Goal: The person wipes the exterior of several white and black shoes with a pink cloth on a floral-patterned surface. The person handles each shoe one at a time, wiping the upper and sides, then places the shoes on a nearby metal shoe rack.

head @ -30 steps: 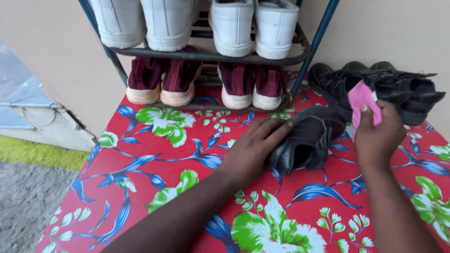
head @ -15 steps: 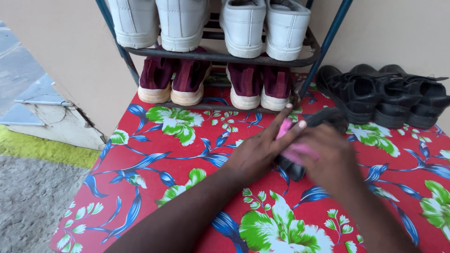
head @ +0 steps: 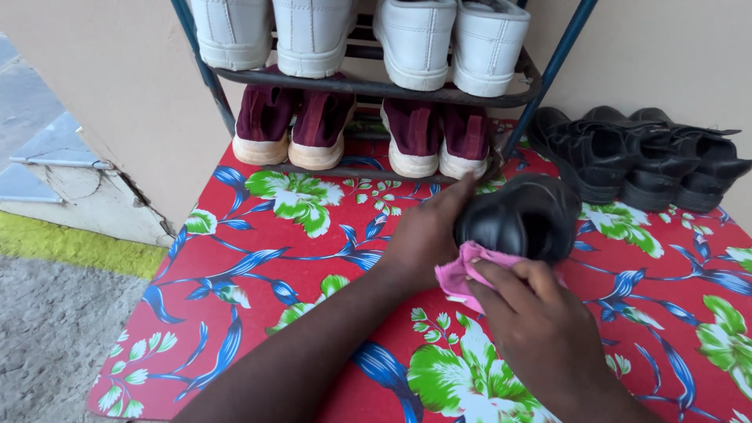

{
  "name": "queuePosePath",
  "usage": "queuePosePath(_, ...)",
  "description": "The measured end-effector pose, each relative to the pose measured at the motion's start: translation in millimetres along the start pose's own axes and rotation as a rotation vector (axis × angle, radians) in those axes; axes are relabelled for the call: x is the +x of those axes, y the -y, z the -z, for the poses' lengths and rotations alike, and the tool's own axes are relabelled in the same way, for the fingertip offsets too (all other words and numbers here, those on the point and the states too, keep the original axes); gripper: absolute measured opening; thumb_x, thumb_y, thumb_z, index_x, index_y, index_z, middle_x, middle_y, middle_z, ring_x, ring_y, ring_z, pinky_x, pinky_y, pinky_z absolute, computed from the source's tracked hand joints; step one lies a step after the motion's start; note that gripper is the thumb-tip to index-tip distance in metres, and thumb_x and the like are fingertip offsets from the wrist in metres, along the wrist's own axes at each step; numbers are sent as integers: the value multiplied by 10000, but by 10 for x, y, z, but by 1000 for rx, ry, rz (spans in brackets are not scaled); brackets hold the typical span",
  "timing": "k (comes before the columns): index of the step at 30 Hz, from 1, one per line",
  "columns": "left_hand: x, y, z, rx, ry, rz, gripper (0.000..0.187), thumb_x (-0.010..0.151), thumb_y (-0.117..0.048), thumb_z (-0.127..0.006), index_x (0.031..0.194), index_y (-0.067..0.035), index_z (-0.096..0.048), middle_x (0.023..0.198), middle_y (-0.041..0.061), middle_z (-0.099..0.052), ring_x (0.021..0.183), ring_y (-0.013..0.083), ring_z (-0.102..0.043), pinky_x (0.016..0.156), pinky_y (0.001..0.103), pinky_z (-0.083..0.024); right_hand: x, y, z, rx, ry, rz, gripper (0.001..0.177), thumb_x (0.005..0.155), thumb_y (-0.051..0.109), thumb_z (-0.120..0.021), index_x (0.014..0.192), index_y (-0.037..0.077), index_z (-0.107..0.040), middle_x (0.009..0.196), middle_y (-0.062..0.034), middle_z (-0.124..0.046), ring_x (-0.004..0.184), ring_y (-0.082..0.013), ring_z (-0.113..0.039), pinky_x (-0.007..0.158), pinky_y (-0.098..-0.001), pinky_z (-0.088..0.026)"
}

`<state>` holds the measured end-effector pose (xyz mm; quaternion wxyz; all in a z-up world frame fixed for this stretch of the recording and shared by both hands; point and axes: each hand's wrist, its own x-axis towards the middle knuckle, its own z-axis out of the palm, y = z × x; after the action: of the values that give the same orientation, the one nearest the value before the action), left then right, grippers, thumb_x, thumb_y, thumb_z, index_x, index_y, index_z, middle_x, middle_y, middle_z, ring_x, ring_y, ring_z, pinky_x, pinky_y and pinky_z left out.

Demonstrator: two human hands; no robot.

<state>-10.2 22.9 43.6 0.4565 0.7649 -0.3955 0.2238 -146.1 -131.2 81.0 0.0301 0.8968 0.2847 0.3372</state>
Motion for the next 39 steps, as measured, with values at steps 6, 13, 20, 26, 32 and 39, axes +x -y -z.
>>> queuePosePath(6, -30, -87, 119, -26, 108, 90, 1024, 854, -310, -783, 1662, -82, -196, 1094, 254, -745, 1003, 430, -728, 877, 482, -575, -32, -34, -106, -38, -151, 77, 363, 697, 17, -740, 1060, 25, -756, 1193, -62, -711, 984, -249, -627, 859, -378, -544)
queuePosePath(13, -82, -308, 84, -175, -19, -16, 1275, 813, -257, -821, 1668, -89, 110, 1402, 240, -634, 1210, 439, -668, 1001, 460, -561, 256, 11, 96, -60, -166, 5, 372, 728, 72, -780, 1097, 37, -761, 1170, -80, -711, 991, -272, -627, 854, -384, -556)
queuePosePath(20, -139, -458, 12, -213, -45, -76, 1350, 743, -158, -908, 1687, -125, 56, 1704, 234, -323, 1454, 438, -538, 1121, 454, -549, 744, 24, 321, -196, 189, -464, 229, 796, 218, -768, 1003, 120, -770, 1008, -38, -723, 1032, -265, -652, 764, -420, -574)
queuePosePath(26, -92, -477, 36, -89, 131, -44, 1317, 606, -94, -913, 1631, -191, -91, 1710, 207, -227, 1312, 478, -555, 971, 475, -585, 1051, -457, 284, 15, 455, -739, 255, 880, 250, -712, 1117, 189, -782, 914, -153, -770, 858, -349, -755, 824, -459, -589)
queuePosePath(32, -91, -439, 87, 89, 354, -148, 1238, 662, 1, -830, 1650, -327, -160, 1751, 102, -308, 1163, 376, -703, 825, 430, -646, 751, -1265, -139, -28, 470, -830, 253, 891, 237, -720, 1101, 111, -781, 890, -207, -768, 841, -375, -760, 816, -490, -589)
queuePosePath(39, -24, -414, 140, -10, 285, -63, 1319, 590, -88, -901, 1625, -268, -104, 1622, 161, -397, 1308, 412, -587, 911, 469, -592, -134, -2309, -785, -204, 153, -788, 213, 924, 206, -723, 1053, 53, -796, 908, -239, -741, 873, -428, -723, 840, -508, -576)
